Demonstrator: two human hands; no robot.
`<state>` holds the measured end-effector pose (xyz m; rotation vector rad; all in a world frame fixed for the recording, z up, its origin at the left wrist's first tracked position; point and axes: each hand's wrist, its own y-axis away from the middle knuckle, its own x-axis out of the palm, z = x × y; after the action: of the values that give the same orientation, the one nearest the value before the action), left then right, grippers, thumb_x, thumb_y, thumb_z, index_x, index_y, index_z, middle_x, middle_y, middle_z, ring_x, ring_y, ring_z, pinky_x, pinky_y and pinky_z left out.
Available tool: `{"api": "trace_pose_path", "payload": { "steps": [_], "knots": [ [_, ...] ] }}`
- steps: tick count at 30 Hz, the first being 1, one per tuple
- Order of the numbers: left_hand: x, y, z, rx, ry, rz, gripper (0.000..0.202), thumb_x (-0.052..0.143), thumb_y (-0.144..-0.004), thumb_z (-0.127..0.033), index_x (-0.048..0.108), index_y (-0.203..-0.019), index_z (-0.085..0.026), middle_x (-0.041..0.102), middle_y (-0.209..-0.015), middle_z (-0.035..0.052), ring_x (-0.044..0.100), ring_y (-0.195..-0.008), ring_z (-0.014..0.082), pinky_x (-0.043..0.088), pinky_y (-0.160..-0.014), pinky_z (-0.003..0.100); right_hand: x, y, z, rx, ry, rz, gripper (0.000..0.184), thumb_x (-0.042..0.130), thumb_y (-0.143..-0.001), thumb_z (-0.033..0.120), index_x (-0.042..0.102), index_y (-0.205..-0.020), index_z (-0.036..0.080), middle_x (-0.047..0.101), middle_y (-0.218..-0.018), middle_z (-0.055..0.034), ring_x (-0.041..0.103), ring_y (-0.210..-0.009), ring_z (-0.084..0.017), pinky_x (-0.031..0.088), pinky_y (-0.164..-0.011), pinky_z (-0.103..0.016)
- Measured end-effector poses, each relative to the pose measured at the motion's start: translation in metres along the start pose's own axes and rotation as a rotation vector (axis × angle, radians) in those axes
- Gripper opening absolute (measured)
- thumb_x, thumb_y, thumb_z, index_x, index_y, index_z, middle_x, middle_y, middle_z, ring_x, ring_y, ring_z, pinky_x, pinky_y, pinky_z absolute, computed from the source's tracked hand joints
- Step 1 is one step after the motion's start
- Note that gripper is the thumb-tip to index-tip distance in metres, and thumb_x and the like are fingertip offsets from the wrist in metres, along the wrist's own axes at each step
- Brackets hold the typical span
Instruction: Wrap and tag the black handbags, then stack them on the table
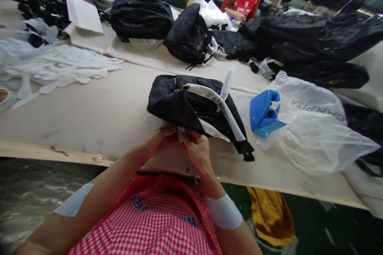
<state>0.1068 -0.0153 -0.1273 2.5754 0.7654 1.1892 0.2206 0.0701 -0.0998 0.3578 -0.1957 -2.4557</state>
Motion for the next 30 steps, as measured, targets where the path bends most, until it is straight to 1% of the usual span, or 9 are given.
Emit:
{"api": "trace_pose_path", "payload": {
  "steps": [3, 6, 10, 13, 16, 19, 23, 26, 30],
  "knots": [
    [0.005, -0.006, 0.002, -0.013, -0.122, -0.031, 0.015, 0.075, -0.058, -0.024, 0.064, -0.064, -0.015, 0.062, -0.061, 0.0008, 0.055, -0.056, 0.0108, 0.038, -0.051, 0.022, -0.001, -0.003, -0.003, -0.002, 0.005, 0.023, 0.051, 0.082, -0.052, 0.066, 0.069, -0.065, 0.019, 0.067, -0.063, -0.003, 0.057, -0.056, -0.018, 0.05, -0.057, -0.032],
    [0.01, -0.012, 0.001, 0.01, -0.209, -0.108, 0.01, 0.066, -0.059, -0.023, 0.063, -0.066, -0.016, 0.062, -0.062, -0.0002, 0.054, -0.055, 0.0111, 0.035, -0.05, 0.023, -0.005, -0.001, 0.0, -0.05, 0.081, 0.037, 0.051, 0.078, -0.06, 0.068, 0.07, -0.07, 0.019, 0.068, -0.067, -0.0039, 0.059, -0.059, -0.019, 0.049, -0.058, -0.032],
    [0.012, -0.01, -0.002, 0.018, -0.328, -0.123, 0.018, 0.063, -0.066, -0.028, 0.068, -0.08, -0.017, 0.071, -0.074, 0.0034, 0.063, -0.068, 0.0164, 0.038, -0.054, 0.025, -0.014, 0.001, 0.019, -0.364, 0.466, -0.133, 0.041, 0.066, -0.08, 0.06, 0.068, -0.074, 0.02, 0.065, -0.065, -0.0033, 0.058, -0.061, -0.019, 0.044, -0.061, -0.032],
    [0.01, -0.004, -0.003, 0.029, -0.381, -0.085, 0.022, 0.061, -0.072, -0.031, 0.068, -0.087, -0.017, 0.074, -0.081, 0.0058, 0.067, -0.076, 0.0189, 0.04, -0.057, 0.025, -0.017, -0.01, 0.033, -0.617, 0.717, -0.312, 0.037, 0.07, -0.078, 0.054, 0.065, -0.091, 0.02, 0.068, -0.085, -0.0066, 0.061, -0.075, -0.023, 0.045, -0.069, -0.034],
    [0.006, 0.0, -0.004, 0.023, -0.399, -0.095, 0.019, 0.058, -0.076, -0.031, 0.065, -0.088, -0.017, 0.073, -0.076, 0.0054, 0.067, -0.07, 0.0182, 0.039, -0.053, 0.024, -0.017, -0.031, 0.04, -0.745, 0.809, -0.323, 0.05, 0.075, -0.073, 0.051, 0.06, -0.11, 0.02, 0.068, -0.106, -0.0109, 0.062, -0.089, -0.028, 0.047, -0.074, -0.038],
    [0.003, 0.001, -0.011, 0.04, -0.448, -0.093, 0.015, 0.057, -0.081, -0.029, 0.063, -0.086, -0.016, 0.07, -0.07, 0.0046, 0.065, -0.062, 0.0162, 0.038, -0.049, 0.022, -0.019, -0.05, 0.043, -0.664, 0.758, -0.154, 0.054, 0.076, -0.072, 0.045, 0.056, -0.117, 0.022, 0.07, -0.091, -0.0057, 0.063, -0.076, -0.026, 0.047, -0.069, -0.037],
    [0.007, 0.002, -0.027, 0.13, -0.551, -0.057, 0.009, 0.061, -0.082, -0.024, 0.063, -0.084, -0.016, 0.07, -0.07, 0.0038, 0.064, -0.061, 0.0147, 0.04, -0.05, 0.021, -0.024, -0.061, 0.053, -0.555, 0.486, 0.048, 0.049, 0.073, -0.075, 0.039, 0.051, -0.117, 0.025, 0.068, -0.08, 0.0013, 0.061, -0.064, -0.02, 0.046, -0.061, -0.032],
    [0.013, 0.003, -0.03, 0.099, -0.46, -0.01, 0.008, 0.061, -0.083, -0.025, 0.061, -0.082, -0.017, 0.072, -0.072, 0.005, 0.067, -0.063, 0.0156, 0.041, -0.051, 0.021, -0.021, -0.065, 0.061, -0.528, 0.339, 0.063, 0.048, 0.071, -0.076, 0.035, 0.047, -0.116, 0.027, 0.066, -0.075, 0.0048, 0.056, -0.058, -0.017, 0.044, -0.055, -0.029],
    [0.016, 0.002, -0.023, 0.029, -0.306, -0.063, 0.013, 0.062, -0.085, -0.029, 0.058, -0.08, -0.017, 0.074, -0.075, 0.007, 0.069, -0.065, 0.0162, 0.041, -0.05, 0.021, -0.013, -0.072, 0.062, -0.501, 0.304, 0.075, 0.047, 0.072, -0.075, 0.032, 0.046, -0.114, 0.027, 0.064, -0.073, 0.0063, 0.054, -0.056, -0.015, 0.043, -0.055, -0.028]
  ]
}}
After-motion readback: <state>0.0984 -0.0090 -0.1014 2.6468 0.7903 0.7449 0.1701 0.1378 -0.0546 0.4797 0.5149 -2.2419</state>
